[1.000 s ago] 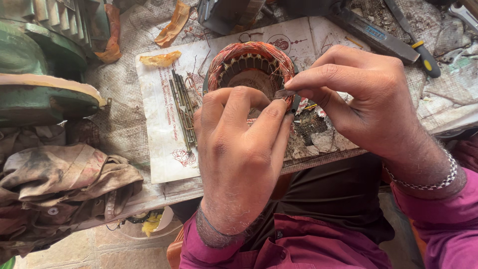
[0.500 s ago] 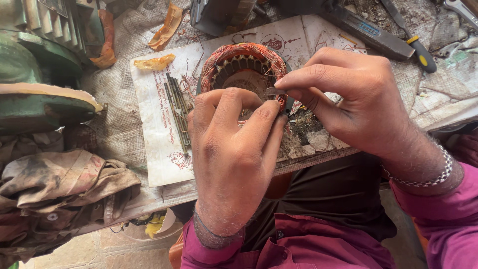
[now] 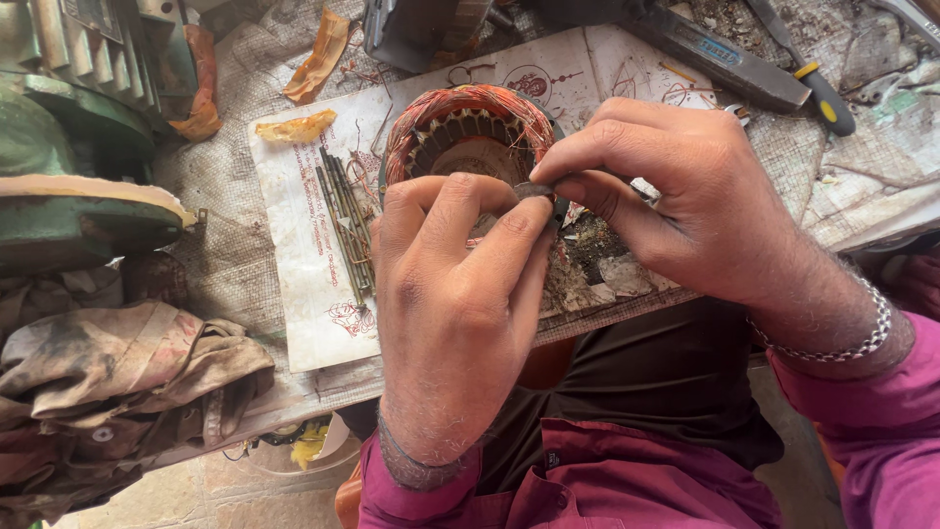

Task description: The person works on a copper-wound motor stator at a cluttered workbench, pressing and tucking copper wire ends into the slots around the stator and using a small flat file to scrape and clean the wire ends. They rotate the stator by hand to reach different sections while continuing to dress the windings.

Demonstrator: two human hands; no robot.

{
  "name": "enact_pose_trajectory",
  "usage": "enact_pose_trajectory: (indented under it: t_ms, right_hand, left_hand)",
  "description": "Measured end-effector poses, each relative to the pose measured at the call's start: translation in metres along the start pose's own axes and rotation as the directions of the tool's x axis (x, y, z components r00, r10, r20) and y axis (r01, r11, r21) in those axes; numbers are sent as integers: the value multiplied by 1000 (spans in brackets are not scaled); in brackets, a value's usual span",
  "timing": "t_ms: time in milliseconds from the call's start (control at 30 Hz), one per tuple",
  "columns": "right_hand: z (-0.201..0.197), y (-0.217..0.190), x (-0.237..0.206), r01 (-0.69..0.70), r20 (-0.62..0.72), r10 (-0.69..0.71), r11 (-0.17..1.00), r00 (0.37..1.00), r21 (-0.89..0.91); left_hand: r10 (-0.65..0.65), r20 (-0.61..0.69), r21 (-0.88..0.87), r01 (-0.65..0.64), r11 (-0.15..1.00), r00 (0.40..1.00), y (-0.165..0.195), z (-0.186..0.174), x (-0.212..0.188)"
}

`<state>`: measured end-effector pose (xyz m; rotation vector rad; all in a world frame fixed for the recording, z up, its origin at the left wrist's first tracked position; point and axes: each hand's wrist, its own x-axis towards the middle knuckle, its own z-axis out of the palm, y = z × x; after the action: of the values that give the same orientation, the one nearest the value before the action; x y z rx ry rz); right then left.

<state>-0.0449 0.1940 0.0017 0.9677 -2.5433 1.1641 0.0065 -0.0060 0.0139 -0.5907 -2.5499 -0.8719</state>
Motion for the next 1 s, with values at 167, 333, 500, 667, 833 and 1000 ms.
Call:
enact_pose_trajectory:
  t_ms: [167,333,500,667,833,1000]
  right_hand:
    - [1,1,-2,-2,-16,2,1000,1000,-22]
    - [1,2,-2,2,-18,-2,1000,1000,-22]
    - [0,1,-2,-1,-11,1,1000,1000,-10]
    - [0,-1,-2,15,-13,-16,999,1000,-29]
    - [-3,-11,0,0,-24,-1,999,1000,-34]
    - [-8,-23,3,-15,1,15,998,1000,-55]
  left_hand:
    - [5,-21,9,-5,1000,1000,1,1,0]
    - [-1,-1,-2,1,1000,1000,0,-2,1]
    - [-1,6,-16,1,1000,1000,0,-4,2]
    - [-41,-23,1,41,999,999,-1,-10,0]
    - [-47,-7,1,47,999,999,-6,-16,0]
    - [-38,0,-9,38,999,999,-9,-17,-2]
